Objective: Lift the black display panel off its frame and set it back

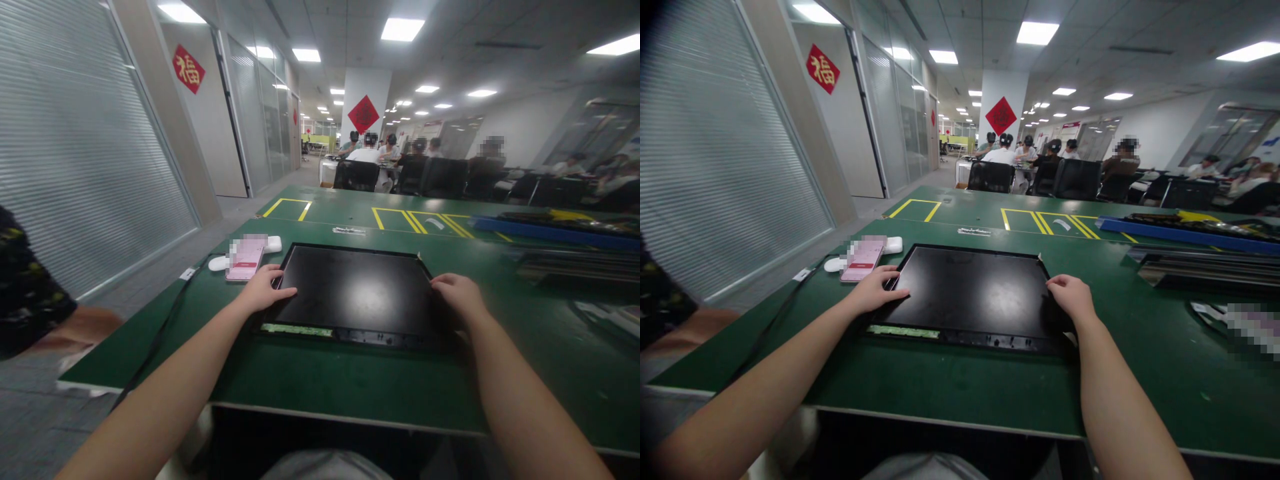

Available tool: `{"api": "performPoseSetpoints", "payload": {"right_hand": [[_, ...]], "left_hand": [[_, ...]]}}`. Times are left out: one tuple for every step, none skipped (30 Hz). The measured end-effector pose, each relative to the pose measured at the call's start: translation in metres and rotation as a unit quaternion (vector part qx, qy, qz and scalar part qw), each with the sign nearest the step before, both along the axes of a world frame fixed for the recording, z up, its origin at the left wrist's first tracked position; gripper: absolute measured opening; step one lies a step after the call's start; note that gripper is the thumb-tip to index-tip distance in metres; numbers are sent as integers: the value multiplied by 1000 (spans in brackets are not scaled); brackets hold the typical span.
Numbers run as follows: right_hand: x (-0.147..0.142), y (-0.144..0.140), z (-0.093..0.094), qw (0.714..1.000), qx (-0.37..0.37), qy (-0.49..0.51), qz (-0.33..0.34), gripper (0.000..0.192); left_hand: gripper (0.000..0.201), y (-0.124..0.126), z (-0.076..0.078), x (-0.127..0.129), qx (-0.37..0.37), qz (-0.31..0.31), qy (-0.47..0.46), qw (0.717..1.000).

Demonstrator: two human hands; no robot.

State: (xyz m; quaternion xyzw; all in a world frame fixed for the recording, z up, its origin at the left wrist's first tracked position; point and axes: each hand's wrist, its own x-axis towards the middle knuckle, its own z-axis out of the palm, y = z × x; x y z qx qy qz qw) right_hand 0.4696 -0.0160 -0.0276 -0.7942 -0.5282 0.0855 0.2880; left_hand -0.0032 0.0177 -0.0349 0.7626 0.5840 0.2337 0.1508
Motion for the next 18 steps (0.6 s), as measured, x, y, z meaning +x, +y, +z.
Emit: {"api": "performPoseSetpoints", "payload": {"right_hand": [[0, 0, 0, 1000, 2, -1, 3, 19], [1, 0, -1, 1000, 4, -1, 6, 19], [1, 0, -1, 1000, 5, 0, 8, 19], [2, 1, -2, 1000, 5, 2, 8, 19], [2, 1, -2, 1000, 5, 4, 4, 19], [2, 1, -2, 1000, 4, 6, -1, 19], [3, 1, -3, 1000, 1, 7, -6, 19], [3, 1, -3, 1000, -2, 7, -9, 20], [3, 1, -3, 1000, -3, 5, -10, 21], [3, 1, -3, 1000, -4, 3, -10, 21], [3, 1, -3, 1000, -5, 2, -8, 22], [2, 1, -2, 1000, -7, 2, -5, 22], [2, 1, -2, 1000, -7, 2, -2, 23], [1, 0, -1, 1000, -8, 1, 2, 23], [0, 0, -1, 1000, -9, -2, 6, 23], [0, 0, 0, 1000, -12, -7, 8, 23], [-2, -1, 1, 1000, -15, -13, 7, 24], [-3, -1, 2, 1000, -19, -20, 6, 24]], "left_hand": [[73, 0, 0, 0, 1, 1, 0, 1000], [73, 0, 0, 1, 3, 0, -1, 1000], [73, -1, 0, 2, 6, -3, -2, 1000], [73, -2, 0, 2, 7, -8, -4, 1000], [75, -3, 0, 3, 7, -15, -5, 1000], [76, -4, 1, 3, 6, -24, -4, 1000], [78, -6, 3, 3, 4, -33, -2, 999], [80, -8, 5, 2, 4, -43, 3, 999], [81, -9, 7, 1, 4, -54, 9, 998], [81, -10, 9, 0, 6, -69, 15, 997], [80, -11, 11, -1, 6, -87, 22, 996], [78, -12, 13, -2, 2, -107, 27, 994], [75, -13, 15, -4, -5, -128, 30, 991], [73, -14, 17, -5, -14, -147, 30, 989], [71, -15, 19, -6, -24, -162, 28, 986], [69, -16, 21, -7, -33, -175, 24, 984], [67, -17, 23, -7, -42, -185, 19, 982], [66, -17, 24, -8, -49, -195, 14, 980]]}}
